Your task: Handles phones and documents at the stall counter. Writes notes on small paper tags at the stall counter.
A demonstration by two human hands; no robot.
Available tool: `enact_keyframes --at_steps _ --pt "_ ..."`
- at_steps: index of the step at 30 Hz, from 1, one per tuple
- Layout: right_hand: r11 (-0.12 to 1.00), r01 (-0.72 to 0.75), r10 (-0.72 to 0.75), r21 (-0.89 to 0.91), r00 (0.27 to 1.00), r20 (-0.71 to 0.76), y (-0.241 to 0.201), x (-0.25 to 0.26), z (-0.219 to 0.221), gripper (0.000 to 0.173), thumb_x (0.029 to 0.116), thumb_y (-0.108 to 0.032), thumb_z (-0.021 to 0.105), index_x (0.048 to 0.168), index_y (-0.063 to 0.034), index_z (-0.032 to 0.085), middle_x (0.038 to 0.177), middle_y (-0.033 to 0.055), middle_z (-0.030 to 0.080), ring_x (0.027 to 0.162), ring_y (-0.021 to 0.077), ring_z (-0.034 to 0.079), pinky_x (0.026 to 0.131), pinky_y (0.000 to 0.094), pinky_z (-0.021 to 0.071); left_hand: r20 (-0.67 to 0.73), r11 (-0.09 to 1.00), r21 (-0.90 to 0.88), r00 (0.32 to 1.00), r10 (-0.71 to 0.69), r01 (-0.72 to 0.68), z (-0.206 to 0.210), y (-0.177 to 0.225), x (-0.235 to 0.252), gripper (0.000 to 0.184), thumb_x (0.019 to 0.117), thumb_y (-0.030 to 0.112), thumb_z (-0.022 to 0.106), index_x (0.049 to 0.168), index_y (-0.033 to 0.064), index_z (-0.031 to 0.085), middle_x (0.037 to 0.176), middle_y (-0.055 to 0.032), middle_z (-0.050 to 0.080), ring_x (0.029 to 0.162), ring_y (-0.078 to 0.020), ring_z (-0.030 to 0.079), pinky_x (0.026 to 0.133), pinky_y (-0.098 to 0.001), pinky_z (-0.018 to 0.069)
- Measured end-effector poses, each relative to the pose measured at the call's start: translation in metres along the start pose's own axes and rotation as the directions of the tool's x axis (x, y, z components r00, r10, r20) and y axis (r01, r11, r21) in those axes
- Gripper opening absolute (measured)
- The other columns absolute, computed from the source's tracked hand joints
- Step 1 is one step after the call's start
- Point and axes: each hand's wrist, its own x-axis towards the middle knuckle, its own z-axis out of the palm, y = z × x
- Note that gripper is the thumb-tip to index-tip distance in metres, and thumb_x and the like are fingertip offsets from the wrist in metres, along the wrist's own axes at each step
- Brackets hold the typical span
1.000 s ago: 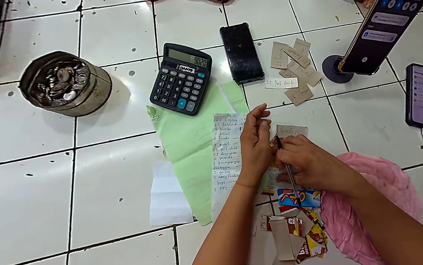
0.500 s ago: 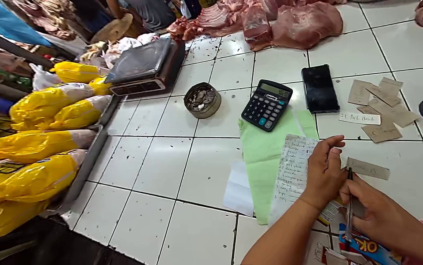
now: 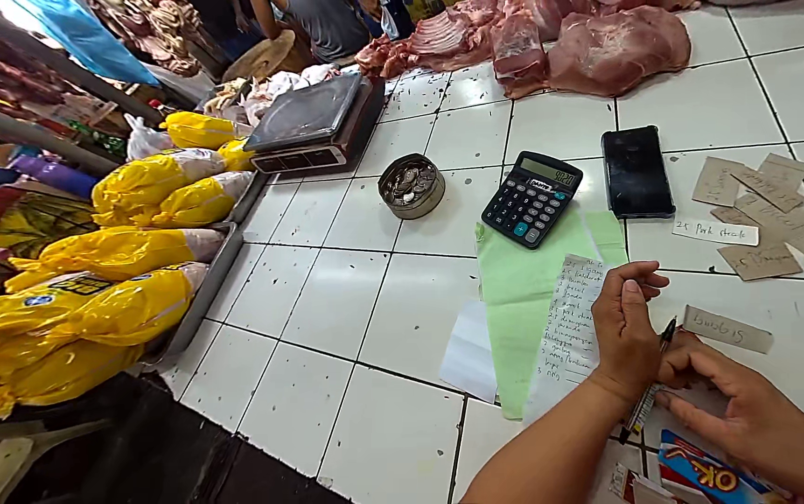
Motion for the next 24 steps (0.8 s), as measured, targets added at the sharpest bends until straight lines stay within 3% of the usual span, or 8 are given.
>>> enact_keyframes --at_steps 4,8,12,16,20,24 --pt "0.992 0.079 -0.079 0.098 0.997 0.000 0.0082 0.0021 -0.0053 0.016 0.0873 -0.027 0.077 0.098 -0.0155 0.075 0.108 -0.0048 0.072 0.101 -0.0024 0.065 0.088 0.0126 0.0540 -0.069 0.993 -0.116 0.997 -0.022 0.013 -0.0002 -0.0012 0.0000 0.042 0.1063 0.010 0.020 0.117 -0.0117 0.054 0.092 -0.0030 0.065 0.087 -0.0041 0.063 0.085 -0.0226 0.0533" --pt "0.985 0.158 -0.162 0.076 0.985 0.051 0.0109 0.0024 -0.0085 0.021 0.0891 -0.014 0.067 0.108 -0.0116 0.078 0.120 0.0031 0.072 0.115 0.0027 0.064 0.096 0.0154 0.0532 -0.125 0.966 -0.244 0.985 -0.117 0.084 -0.0024 -0.0049 0.0024 0.048 0.1079 0.020 0.014 0.113 -0.0045 0.055 0.088 0.0001 0.066 0.082 -0.0055 0.065 0.082 -0.0240 0.0551" --pt "0.978 0.204 -0.206 0.046 0.978 0.035 0.0083 0.0034 -0.0055 0.028 0.0881 -0.005 0.061 0.110 -0.0098 0.078 0.121 0.0059 0.070 0.112 0.0026 0.065 0.094 0.0140 0.0535 -0.134 0.919 -0.374 0.973 -0.190 0.128 -0.0022 -0.0062 0.0033 0.053 0.1080 0.027 0.010 0.107 0.0045 0.057 0.086 0.0015 0.069 0.080 -0.0082 0.068 0.080 -0.0255 0.0569" --pt "0.967 0.253 -0.253 -0.005 0.967 -0.016 0.0062 0.0042 -0.0016 0.018 0.0917 -0.017 0.073 0.108 -0.0108 0.078 0.114 0.0059 0.071 0.108 0.0022 0.065 0.095 0.0145 0.0536 -0.141 0.907 -0.402 0.970 -0.196 0.125 -0.0014 -0.0074 0.0014 0.055 0.1080 0.032 0.011 0.103 0.0116 0.062 0.085 0.0031 0.071 0.080 -0.0091 0.070 0.079 -0.0266 0.0583" --pt "0.957 0.289 -0.290 -0.031 0.956 -0.032 0.0025 0.0048 -0.0037 0.016 0.0961 -0.022 0.073 0.101 -0.0065 0.077 0.106 0.0092 0.071 0.103 0.0049 0.065 0.093 0.0154 0.0525 -0.115 0.917 -0.375 0.974 -0.194 0.138 0.0006 -0.0091 -0.0012 0.059 0.1082 0.036 0.009 0.101 0.0190 0.066 0.084 0.0064 0.072 0.079 -0.0080 0.070 0.077 -0.0266 0.0588" --pt "0.957 0.179 -0.142 0.226 0.975 -0.170 0.0012 0.0052 -0.0051 0.012 0.0959 -0.014 0.072 0.100 -0.0036 0.075 0.105 0.0054 0.072 0.101 0.0040 0.067 0.088 0.0185 0.0571 -0.109 0.928 -0.338 0.972 -0.207 0.160 -0.0004 -0.0077 -0.0010 0.065 0.1081 0.037 0.003 0.102 0.0211 0.065 0.084 0.0078 0.072 0.079 -0.0072 0.070 0.079 -0.0268 0.0588"
